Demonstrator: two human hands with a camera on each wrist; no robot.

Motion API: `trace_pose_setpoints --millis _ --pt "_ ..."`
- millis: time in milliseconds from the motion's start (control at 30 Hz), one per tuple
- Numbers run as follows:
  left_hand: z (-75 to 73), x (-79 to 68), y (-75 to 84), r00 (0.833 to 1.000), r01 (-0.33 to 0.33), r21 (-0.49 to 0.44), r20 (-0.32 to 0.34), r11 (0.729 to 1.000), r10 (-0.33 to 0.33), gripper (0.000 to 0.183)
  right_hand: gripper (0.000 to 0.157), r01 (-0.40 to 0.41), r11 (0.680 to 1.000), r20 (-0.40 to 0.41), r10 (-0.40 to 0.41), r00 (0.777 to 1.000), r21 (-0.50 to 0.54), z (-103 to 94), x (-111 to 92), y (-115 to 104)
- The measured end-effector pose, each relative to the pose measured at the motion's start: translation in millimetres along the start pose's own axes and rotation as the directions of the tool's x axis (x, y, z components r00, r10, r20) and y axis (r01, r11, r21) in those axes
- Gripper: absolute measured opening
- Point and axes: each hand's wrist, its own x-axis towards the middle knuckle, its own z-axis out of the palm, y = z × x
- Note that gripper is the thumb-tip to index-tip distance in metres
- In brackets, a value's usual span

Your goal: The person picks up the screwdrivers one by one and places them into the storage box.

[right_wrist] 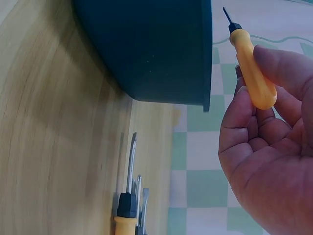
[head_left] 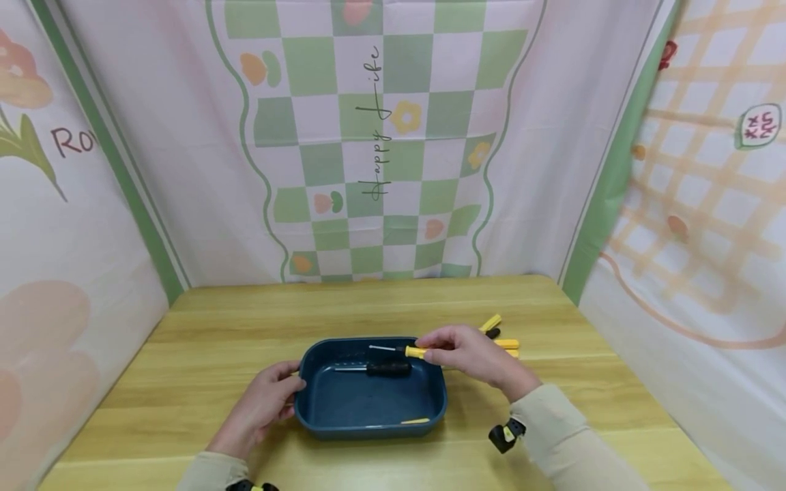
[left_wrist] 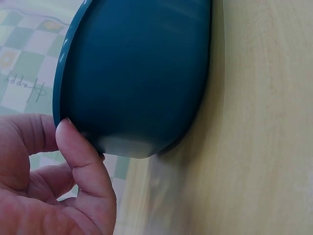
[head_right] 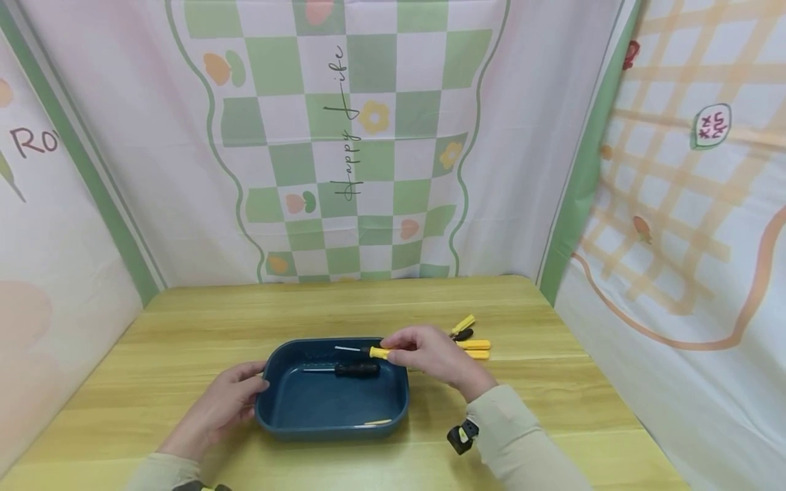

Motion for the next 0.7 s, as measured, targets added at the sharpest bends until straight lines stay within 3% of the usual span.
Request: trace_pose_setpoints --millis 700 --pt "-0.5 -3.3 0.8 1.000 0.003 0.004 0.002 1.000 -0.003 0.050 0.030 0.044 0.994 0.033 -0.041 0.999 -0.103 25.4 15.8 -12.3"
